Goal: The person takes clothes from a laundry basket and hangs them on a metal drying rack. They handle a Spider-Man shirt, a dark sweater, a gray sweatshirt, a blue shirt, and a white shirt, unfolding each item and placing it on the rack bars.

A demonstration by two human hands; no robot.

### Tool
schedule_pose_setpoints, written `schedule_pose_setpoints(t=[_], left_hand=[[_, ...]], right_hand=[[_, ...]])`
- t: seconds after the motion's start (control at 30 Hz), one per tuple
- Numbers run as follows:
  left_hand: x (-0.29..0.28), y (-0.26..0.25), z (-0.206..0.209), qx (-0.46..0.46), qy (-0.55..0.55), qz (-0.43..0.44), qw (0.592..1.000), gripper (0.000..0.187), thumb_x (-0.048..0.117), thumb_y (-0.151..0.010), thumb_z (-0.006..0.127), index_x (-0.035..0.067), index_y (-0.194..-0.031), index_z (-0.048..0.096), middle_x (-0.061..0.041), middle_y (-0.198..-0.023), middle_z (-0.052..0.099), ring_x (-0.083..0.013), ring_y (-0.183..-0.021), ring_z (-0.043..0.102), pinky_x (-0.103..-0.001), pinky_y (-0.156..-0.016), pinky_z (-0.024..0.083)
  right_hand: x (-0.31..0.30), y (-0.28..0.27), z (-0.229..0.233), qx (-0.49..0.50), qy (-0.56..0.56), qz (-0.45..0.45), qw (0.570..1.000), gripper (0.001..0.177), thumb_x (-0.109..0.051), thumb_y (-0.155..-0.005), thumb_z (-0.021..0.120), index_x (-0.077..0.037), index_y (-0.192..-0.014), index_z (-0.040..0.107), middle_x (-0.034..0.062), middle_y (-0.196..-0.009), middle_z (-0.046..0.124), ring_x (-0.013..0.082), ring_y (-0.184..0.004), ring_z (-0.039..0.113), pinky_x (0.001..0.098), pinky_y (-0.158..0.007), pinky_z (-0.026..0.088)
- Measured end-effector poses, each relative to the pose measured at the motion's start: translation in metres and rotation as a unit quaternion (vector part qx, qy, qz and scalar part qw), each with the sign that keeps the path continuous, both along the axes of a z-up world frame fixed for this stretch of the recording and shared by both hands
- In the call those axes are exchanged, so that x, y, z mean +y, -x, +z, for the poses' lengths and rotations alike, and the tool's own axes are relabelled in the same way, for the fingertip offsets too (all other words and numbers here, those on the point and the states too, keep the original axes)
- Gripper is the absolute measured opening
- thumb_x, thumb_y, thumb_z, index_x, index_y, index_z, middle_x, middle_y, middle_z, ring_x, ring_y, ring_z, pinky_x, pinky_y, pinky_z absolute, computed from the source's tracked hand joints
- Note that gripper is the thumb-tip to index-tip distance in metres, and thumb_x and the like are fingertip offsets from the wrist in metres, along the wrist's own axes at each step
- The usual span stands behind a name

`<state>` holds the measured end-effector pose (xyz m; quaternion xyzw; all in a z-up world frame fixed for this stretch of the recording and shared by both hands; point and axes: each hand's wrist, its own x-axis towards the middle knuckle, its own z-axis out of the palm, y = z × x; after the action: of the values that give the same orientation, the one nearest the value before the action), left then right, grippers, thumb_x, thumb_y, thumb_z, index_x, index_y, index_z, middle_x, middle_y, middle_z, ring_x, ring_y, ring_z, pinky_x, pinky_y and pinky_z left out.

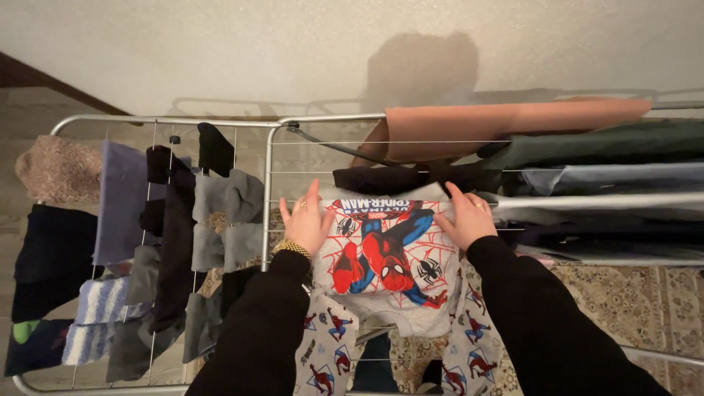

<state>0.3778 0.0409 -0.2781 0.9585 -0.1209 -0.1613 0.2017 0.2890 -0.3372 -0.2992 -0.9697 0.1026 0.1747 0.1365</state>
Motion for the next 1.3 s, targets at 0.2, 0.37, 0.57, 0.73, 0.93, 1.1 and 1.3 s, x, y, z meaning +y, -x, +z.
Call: schedule_pose_setpoints(t=[0.2,0.37,0.57,0.73,0.93,1.1,1.3], left_hand=[[0.001,0.014,-0.008,-0.074,-0.002,0.025,0.997,0.075,0.043,-0.096,0.063,0.018,-0.159,0.029,-0.017,-0.151,0.05,-0.0302,-0.148,0.039,-0.065,-0.122,0.013],[0.019,0.065,-0.024,-0.193,0.056,0.101,0.974,0.068,0.038,-0.087,0.073,0.012,-0.144,0.047,-0.014,-0.149,0.049,-0.0333,-0.142,0.043,-0.058,-0.116,0.032],[0.043,0.139,-0.023,-0.201,0.081,0.141,0.966,0.063,0.046,-0.085,0.077,0.006,-0.13,0.056,-0.022,-0.146,0.051,-0.0413,-0.141,0.044,-0.055,-0.117,0.034],[0.056,0.183,0.001,-0.116,0.054,0.178,0.976,0.058,0.055,-0.086,0.075,0.01,-0.119,0.058,-0.017,-0.155,0.044,-0.0382,-0.149,0.036,-0.055,-0.12,0.029],[0.056,0.199,0.005,-0.009,0.007,0.185,0.983,0.074,0.072,-0.08,0.071,0.017,-0.127,0.056,-0.012,-0.166,0.029,-0.0334,-0.157,0.019,-0.056,-0.125,0.019],[0.042,0.196,0.013,0.014,0.006,0.154,0.988,0.066,0.062,-0.078,0.077,0.02,-0.127,0.062,-0.007,-0.171,0.015,-0.0323,-0.16,0.005,-0.062,-0.124,0.014],[0.051,0.185,-0.008,-0.029,0.092,0.17,0.981,0.03,0.038,-0.086,0.077,0.021,-0.11,0.073,-0.006,-0.157,0.047,-0.0306,-0.156,0.027,-0.061,-0.123,0.021]], right_hand=[[-0.012,0.019,-0.042,-0.172,0.014,0.032,0.984,0.085,-0.06,-0.088,0.069,-0.02,-0.157,0.043,0.0138,-0.137,0.062,0.0318,-0.14,0.049,0.0456,-0.124,0.031],[-0.013,0.068,-0.037,-0.231,-0.044,-0.065,0.97,0.084,-0.063,-0.085,0.074,-0.016,-0.15,0.05,0.0157,-0.14,0.056,0.0364,-0.138,0.05,0.0474,-0.124,0.033],[-0.005,0.129,-0.014,-0.141,-0.107,-0.206,0.962,0.076,-0.072,-0.083,0.073,-0.024,-0.14,0.056,0.0084,-0.136,0.055,0.0354,-0.136,0.05,0.0471,-0.121,0.035],[0.005,0.172,-0.015,-0.095,-0.089,-0.206,0.97,0.076,-0.082,-0.078,0.072,-0.027,-0.129,0.063,0.0092,-0.126,0.061,0.0381,-0.13,0.056,0.049,-0.117,0.039],[0.022,0.199,0.01,-0.018,-0.12,-0.225,0.967,0.08,-0.081,-0.081,0.07,-0.023,-0.135,0.06,0.0106,-0.124,0.064,0.0386,-0.13,0.056,0.0479,-0.118,0.038],[0.024,0.199,-0.009,0.057,-0.148,-0.253,0.954,0.084,-0.079,-0.075,0.077,-0.031,-0.14,0.055,0.0071,-0.121,0.073,0.0332,-0.126,0.064,0.0455,-0.112,0.047],[-0.004,0.191,-0.061,0.091,-0.176,-0.268,0.943,0.066,-0.058,-0.08,0.072,-0.033,-0.14,0.063,0.0065,-0.128,0.075,0.0294,-0.126,0.066,0.0444,-0.11,0.051]])
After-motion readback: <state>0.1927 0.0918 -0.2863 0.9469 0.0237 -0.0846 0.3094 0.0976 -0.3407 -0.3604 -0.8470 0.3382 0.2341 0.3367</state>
